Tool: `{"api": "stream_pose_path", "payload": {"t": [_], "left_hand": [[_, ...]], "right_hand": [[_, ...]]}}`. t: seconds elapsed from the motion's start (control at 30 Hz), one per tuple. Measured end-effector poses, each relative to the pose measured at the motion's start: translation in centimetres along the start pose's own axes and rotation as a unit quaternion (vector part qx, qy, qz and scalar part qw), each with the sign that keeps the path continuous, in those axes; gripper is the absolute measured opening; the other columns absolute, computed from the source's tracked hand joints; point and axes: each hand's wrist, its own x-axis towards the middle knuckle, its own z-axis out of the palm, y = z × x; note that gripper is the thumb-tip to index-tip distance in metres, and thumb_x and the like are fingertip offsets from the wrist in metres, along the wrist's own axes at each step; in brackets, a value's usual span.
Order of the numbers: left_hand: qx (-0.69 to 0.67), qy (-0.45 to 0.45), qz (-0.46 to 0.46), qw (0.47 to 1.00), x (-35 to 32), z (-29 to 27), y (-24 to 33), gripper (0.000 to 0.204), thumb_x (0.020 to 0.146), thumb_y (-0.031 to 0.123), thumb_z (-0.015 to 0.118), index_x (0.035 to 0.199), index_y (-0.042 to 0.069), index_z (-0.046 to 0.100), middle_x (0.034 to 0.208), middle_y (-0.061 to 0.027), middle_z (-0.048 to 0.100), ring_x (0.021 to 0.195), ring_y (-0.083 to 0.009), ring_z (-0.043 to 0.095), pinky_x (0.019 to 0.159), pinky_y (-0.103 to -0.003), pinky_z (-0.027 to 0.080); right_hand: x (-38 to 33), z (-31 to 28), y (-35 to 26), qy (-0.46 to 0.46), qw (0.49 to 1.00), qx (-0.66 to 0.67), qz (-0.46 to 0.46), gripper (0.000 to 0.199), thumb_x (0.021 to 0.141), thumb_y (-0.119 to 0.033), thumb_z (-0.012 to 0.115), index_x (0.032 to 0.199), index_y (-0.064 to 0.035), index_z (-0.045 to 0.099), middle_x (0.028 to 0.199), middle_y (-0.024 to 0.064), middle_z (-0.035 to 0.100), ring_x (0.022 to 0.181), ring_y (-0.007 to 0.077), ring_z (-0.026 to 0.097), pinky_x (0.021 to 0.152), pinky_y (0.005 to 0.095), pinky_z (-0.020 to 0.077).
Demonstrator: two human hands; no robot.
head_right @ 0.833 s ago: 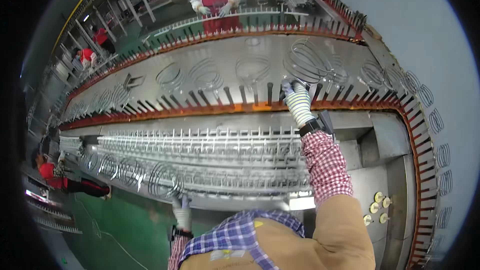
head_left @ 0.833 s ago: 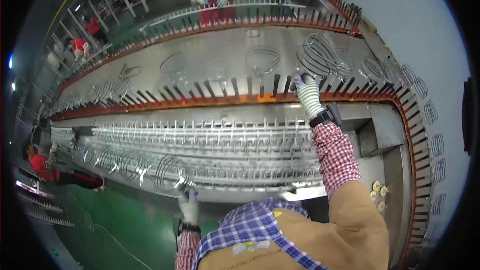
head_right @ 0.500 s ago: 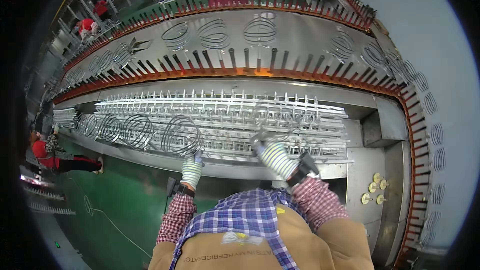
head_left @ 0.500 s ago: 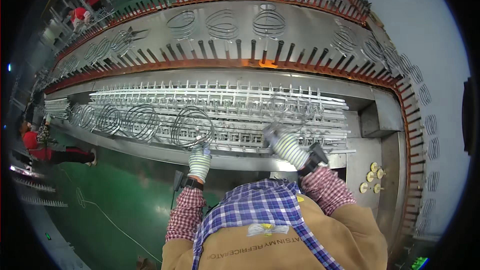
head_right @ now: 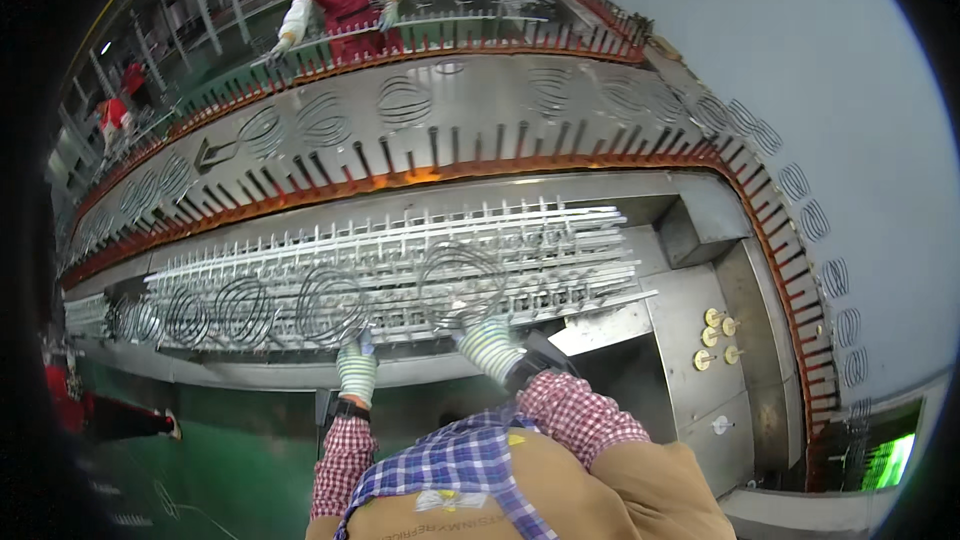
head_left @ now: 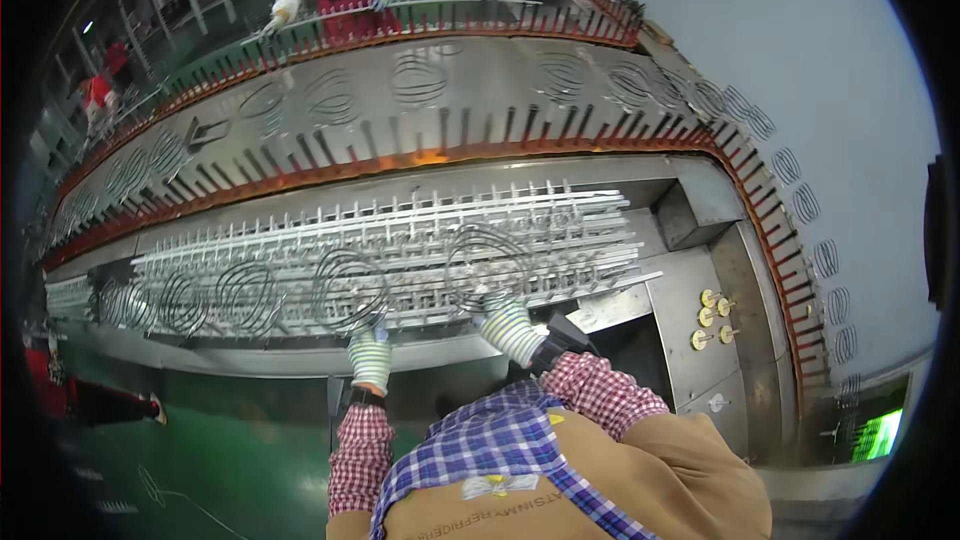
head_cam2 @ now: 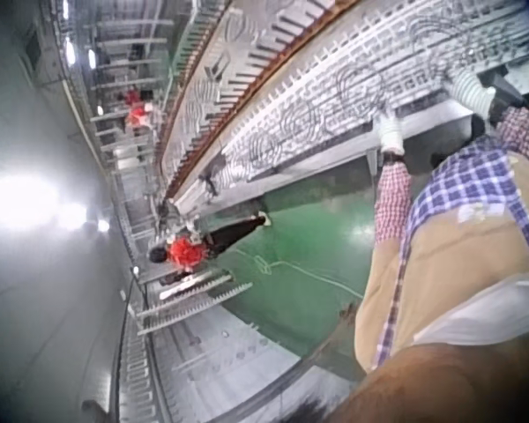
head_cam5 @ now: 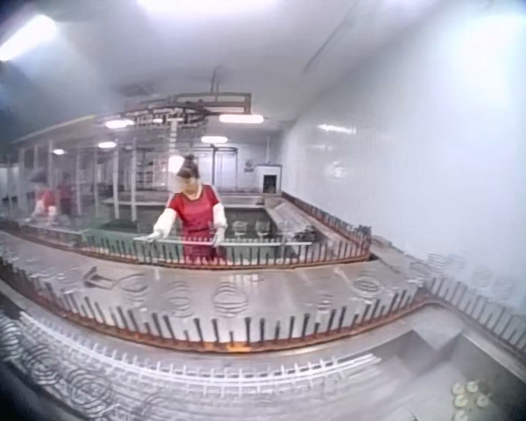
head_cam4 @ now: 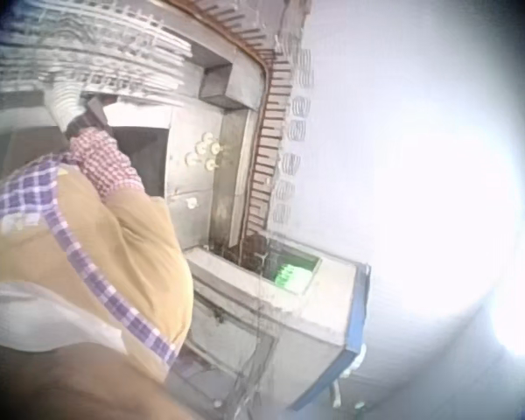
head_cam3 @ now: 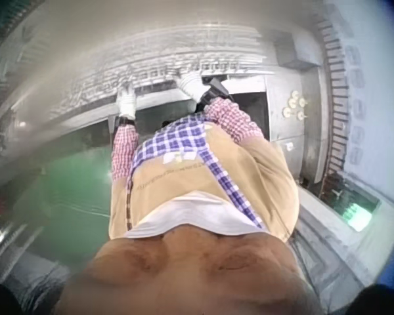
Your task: The person attaches metal wire frames onto a metal hanging rack by hand and hangs the loaded rack onto an overhead conveyor line.
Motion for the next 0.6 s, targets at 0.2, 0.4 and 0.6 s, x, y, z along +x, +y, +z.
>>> {"api": "stream_pose_path", "payload": {"t": [0.2,0.4,0.6], "left_hand": [[-0.065,-0.075,-0.162,0.982,0.4,-1.5,3.4,0.037,0.081,0.028,0.047,0.105,0.000,0.048,0.096,-0.0238,0.053,0.088,-0.0393,0.049,0.076,-0.042,0.039],[-0.103,-0.064,-0.213,0.970,0.5,0.2,2.6,0.030,0.079,0.017,0.050,0.100,-0.004,0.047,0.087,-0.0200,0.054,0.069,-0.0331,0.052,0.058,-0.038,0.043],[-0.168,0.062,-0.357,0.917,-0.1,1.5,3.9,0.039,0.083,0.036,0.049,0.099,0.001,0.047,0.070,-0.0061,0.052,0.052,-0.0137,0.045,0.042,-0.028,0.037]], "right_hand": [[-0.5,1.4,1.2,-0.014,0.992,0.115,-0.041,0.047,0.075,-0.027,0.051,0.116,-0.0058,0.041,0.104,0.0201,0.052,0.090,0.0351,0.053,0.078,0.0414,0.0420],[-2.1,-6.0,4.6,-0.238,0.911,0.317,-0.116,0.032,0.085,-0.022,0.043,0.111,-0.0033,0.043,0.094,0.0136,0.057,0.078,0.0224,0.058,0.067,0.0361,0.0461],[3.8,-14.9,21.3,-0.160,0.883,0.441,0.006,0.040,0.084,-0.032,0.045,0.105,0.0024,0.050,0.087,0.0100,0.060,0.067,0.0193,0.057,0.063,0.0316,0.0475]]}}
